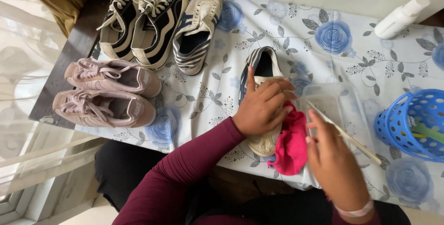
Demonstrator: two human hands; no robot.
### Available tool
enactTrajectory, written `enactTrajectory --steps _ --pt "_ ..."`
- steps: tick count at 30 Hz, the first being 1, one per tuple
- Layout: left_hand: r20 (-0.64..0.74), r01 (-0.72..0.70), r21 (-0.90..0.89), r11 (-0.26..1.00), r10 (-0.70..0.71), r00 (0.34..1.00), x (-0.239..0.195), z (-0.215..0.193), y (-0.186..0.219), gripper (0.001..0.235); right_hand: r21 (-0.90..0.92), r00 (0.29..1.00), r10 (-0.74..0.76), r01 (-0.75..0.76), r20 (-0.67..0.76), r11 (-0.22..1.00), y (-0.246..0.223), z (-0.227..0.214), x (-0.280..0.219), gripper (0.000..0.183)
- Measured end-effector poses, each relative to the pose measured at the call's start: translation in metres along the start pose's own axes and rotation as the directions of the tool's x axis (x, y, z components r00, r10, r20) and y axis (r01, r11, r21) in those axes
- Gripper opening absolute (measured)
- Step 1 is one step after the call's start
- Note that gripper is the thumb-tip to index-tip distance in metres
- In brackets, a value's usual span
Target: The person scrubs a beige sneaker with a yellow toothbrush and wipes it with a pink cloth. They repeat the scrubbing and wiping on different parts of the shoe, including the side and toe area, while other shoes remain on the table.
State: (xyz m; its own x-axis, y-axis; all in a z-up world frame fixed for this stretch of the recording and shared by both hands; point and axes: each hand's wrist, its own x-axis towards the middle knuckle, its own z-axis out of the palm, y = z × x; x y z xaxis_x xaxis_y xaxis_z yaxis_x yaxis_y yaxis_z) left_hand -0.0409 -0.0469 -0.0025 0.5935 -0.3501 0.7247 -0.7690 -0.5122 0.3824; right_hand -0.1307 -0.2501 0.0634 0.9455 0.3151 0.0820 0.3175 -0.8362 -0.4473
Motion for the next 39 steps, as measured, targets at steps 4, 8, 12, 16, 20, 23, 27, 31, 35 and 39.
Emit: enactTrajectory --steps 4,8,12,16,20,23,27,31,35,39 --pt "0.022 -0.072 -0.019 0.997 0.072 0.997 0.0 0.011 0.019 0.018 -0.216 0.99 0.006 -0.038 -0.144 0.976 0.059 -0.009 -0.008 0.057" --pt "0.163 0.094 0.314 0.945 -0.151 0.975 -0.002 0.033 0.036 0.064 -0.377 0.993 0.08 -0.108 -0.088 0.92 0.099 -0.003 -0.011 0.058" --pt "0.249 0.158 0.373 0.914 -0.263 0.932 0.005 0.04 0.055 0.098 -0.577 0.99 0.123 -0.139 -0.066 0.805 0.109 0.007 -0.022 0.059" --pt "0.292 0.118 0.402 0.908 -0.249 0.923 0.005 0.053 0.054 0.116 -0.593 0.992 0.109 -0.128 -0.069 0.795 0.106 0.006 -0.019 0.047" --pt "0.284 0.097 0.325 0.941 -0.195 0.939 -0.001 0.058 0.048 0.136 -0.368 0.978 0.21 -0.199 -0.01 0.908 0.093 -0.01 -0.018 0.048" --pt "0.298 0.077 0.284 0.956 -0.165 0.94 -0.005 0.058 0.04 0.143 -0.298 0.959 0.282 -0.259 0.034 0.919 0.081 -0.017 -0.017 0.051" --pt "0.334 0.085 0.219 0.972 -0.157 0.93 -0.008 0.059 0.034 0.149 -0.194 0.948 0.289 -0.262 0.129 0.945 0.087 -0.009 -0.02 0.053" --pt "0.351 0.096 0.223 0.97 -0.172 0.92 -0.01 0.062 0.033 0.148 -0.15 0.915 0.362 -0.338 0.18 0.929 0.085 -0.002 -0.026 0.05" --pt "0.389 0.076 0.259 0.963 -0.176 0.904 -0.009 0.063 0.031 0.149 -0.211 0.946 0.305 -0.277 0.112 0.937 0.082 0.014 -0.035 0.044" --pt "0.401 0.085 0.245 0.966 -0.181 0.898 -0.013 0.066 0.03 0.148 -0.211 0.956 0.274 -0.249 0.1 0.945 0.067 0.01 -0.037 0.041"
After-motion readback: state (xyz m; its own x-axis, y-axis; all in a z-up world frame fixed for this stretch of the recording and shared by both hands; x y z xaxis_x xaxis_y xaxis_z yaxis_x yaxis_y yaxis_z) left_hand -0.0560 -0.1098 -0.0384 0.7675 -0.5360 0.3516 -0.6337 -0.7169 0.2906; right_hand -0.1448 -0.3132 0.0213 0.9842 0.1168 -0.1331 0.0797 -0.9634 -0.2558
